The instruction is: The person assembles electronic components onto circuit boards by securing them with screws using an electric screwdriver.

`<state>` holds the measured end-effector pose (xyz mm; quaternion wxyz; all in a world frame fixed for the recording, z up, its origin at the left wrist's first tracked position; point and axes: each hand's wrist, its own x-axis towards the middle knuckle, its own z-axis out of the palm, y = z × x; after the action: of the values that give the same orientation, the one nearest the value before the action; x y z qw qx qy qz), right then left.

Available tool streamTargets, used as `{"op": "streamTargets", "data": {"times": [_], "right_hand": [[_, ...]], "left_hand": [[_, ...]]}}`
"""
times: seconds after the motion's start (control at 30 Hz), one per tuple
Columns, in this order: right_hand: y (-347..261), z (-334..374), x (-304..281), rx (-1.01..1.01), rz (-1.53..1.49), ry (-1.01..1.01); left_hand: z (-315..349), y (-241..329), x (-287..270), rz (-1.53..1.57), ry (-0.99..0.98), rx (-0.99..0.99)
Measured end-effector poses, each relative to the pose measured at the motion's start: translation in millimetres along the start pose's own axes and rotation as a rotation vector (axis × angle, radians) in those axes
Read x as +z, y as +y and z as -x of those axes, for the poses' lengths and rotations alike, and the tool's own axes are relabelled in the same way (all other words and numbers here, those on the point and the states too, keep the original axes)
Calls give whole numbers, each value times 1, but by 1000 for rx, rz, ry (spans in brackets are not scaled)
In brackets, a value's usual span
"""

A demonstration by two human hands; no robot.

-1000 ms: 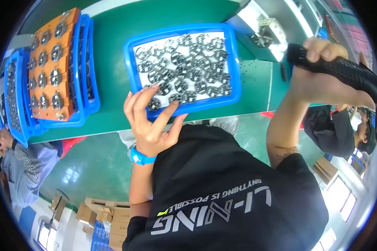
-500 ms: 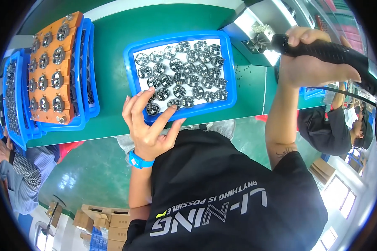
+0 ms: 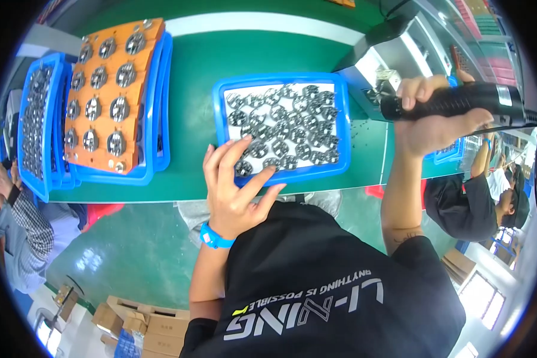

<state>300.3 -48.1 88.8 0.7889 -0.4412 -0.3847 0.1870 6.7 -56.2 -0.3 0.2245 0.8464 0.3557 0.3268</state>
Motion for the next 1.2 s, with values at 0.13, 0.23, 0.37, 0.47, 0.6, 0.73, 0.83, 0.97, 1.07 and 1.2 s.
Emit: {"op": "streamTargets", "data": {"times": [0.13, 0.23, 0.37, 0.47, 0.6, 0.73, 0.83, 0.97, 1.07, 1.2], "right_hand": [[1, 48, 30, 86, -282, -108], [11, 79, 44, 94, -266, -221], [19, 94, 49, 180, -325, -183], [11, 88, 47, 144, -274, -121], [0, 44, 30, -64, -75, -24], [-11, -5, 0, -244, 217, 139], [-12, -18, -6, -311, 348, 164], [0, -24, -9, -318, 382, 99], [-3, -29, -13, -319, 388, 87], [-3, -33, -13, -331, 369, 47]], "left_hand": [[-2, -3, 2, 28, 17, 9], [-4, -4, 1, -2, 20, 18], [-3, -7, 3, 10, 24, 17], [-3, -5, 2, 19, 13, 16], [-2, -4, 2, 25, 12, 11], [0, -2, 0, 31, 18, 6], [-2, -2, 1, 27, 0, 30], [-2, -2, 0, 10, 8, 17], [-5, -2, 2, 32, -4, 27], [-5, -3, 2, 27, -6, 19]]}}
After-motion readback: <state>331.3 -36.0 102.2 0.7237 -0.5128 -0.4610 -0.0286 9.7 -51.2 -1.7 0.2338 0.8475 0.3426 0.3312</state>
